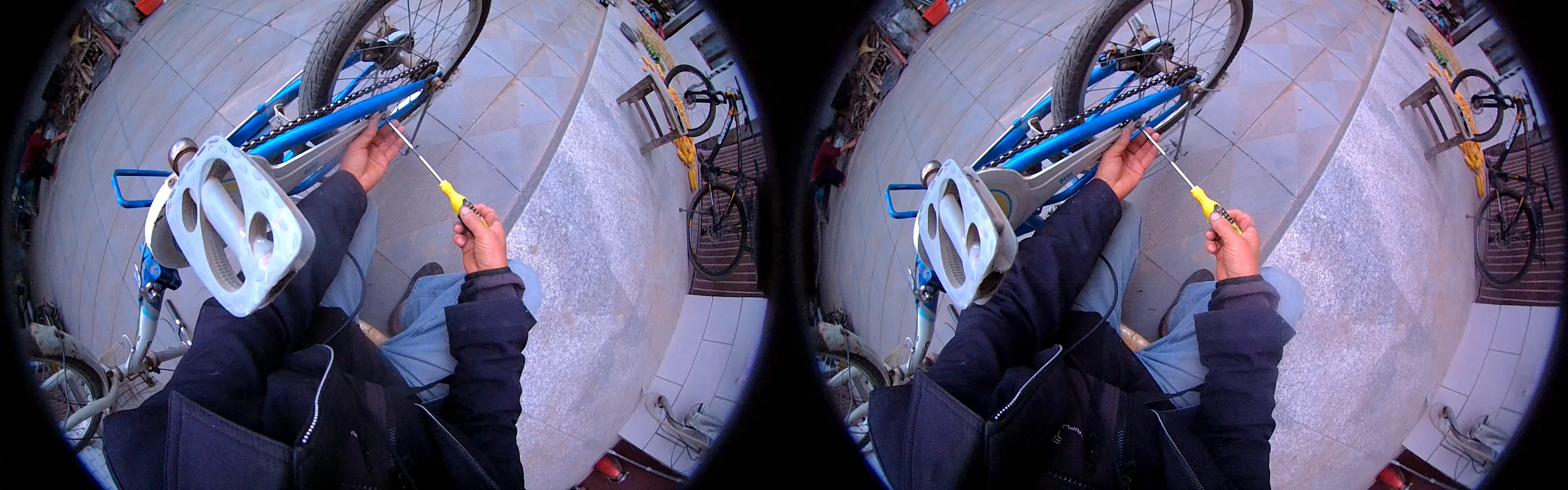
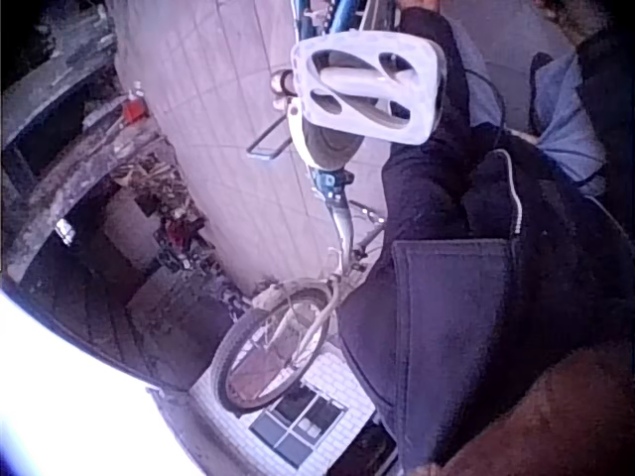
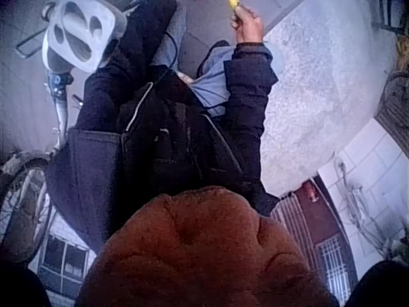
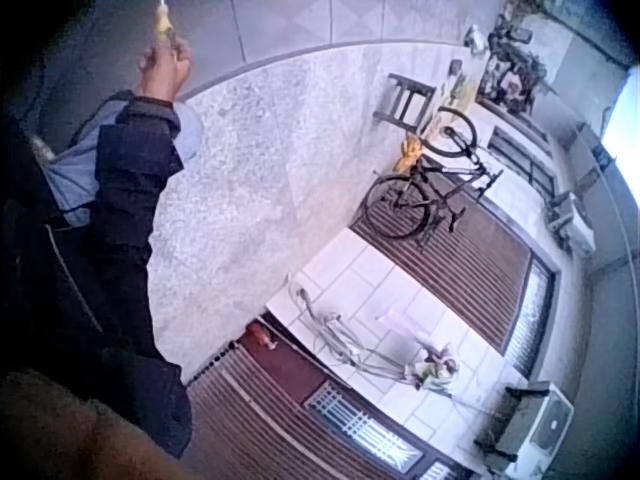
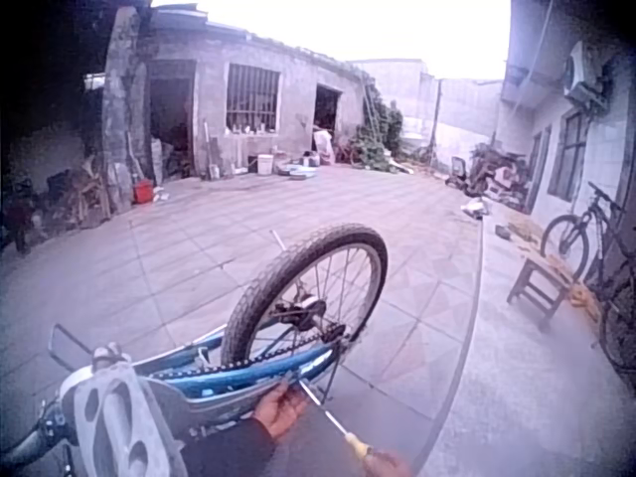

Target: The person uses a yellow screwdriver to adjust the bicycle chain and rear derailleur while the bike is upside down. They rotate the pedal with their left hand to move the chain and continue adjusting the mechanism with the screwdriver.

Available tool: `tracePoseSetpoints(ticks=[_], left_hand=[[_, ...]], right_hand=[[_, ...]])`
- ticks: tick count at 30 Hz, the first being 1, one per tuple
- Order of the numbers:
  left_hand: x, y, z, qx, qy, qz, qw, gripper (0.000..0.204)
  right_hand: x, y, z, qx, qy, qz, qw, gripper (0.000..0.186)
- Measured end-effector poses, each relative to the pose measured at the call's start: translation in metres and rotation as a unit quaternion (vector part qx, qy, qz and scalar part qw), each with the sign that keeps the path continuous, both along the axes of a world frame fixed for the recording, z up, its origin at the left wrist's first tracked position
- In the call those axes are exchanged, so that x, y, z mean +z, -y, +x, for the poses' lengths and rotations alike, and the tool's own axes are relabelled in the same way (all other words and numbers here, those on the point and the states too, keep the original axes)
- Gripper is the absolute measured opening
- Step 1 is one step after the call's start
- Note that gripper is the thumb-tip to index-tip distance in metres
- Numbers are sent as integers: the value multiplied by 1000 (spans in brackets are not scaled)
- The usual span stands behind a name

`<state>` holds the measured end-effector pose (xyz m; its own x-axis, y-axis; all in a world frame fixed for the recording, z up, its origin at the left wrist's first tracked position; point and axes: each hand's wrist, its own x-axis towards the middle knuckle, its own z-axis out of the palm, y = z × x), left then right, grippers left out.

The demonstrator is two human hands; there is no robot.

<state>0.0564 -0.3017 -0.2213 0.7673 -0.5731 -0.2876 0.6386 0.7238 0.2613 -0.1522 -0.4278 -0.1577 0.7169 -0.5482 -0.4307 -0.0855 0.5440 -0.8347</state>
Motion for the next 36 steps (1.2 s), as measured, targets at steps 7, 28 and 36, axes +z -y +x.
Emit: tracePoseSetpoints(ticks=[7,28,36], left_hand=[[4,-2,0,3,2,10,1000,22],[2,-2,0,1,9,7,1000,26],[1,-4,1,5,14,12,1000,25]], right_hand=[[3,-1,3,-19,-18,29,999,21],[8,-4,4,-12,-13,-40,999,25],[3,-3,5,-16,-28,-10,999,28]])
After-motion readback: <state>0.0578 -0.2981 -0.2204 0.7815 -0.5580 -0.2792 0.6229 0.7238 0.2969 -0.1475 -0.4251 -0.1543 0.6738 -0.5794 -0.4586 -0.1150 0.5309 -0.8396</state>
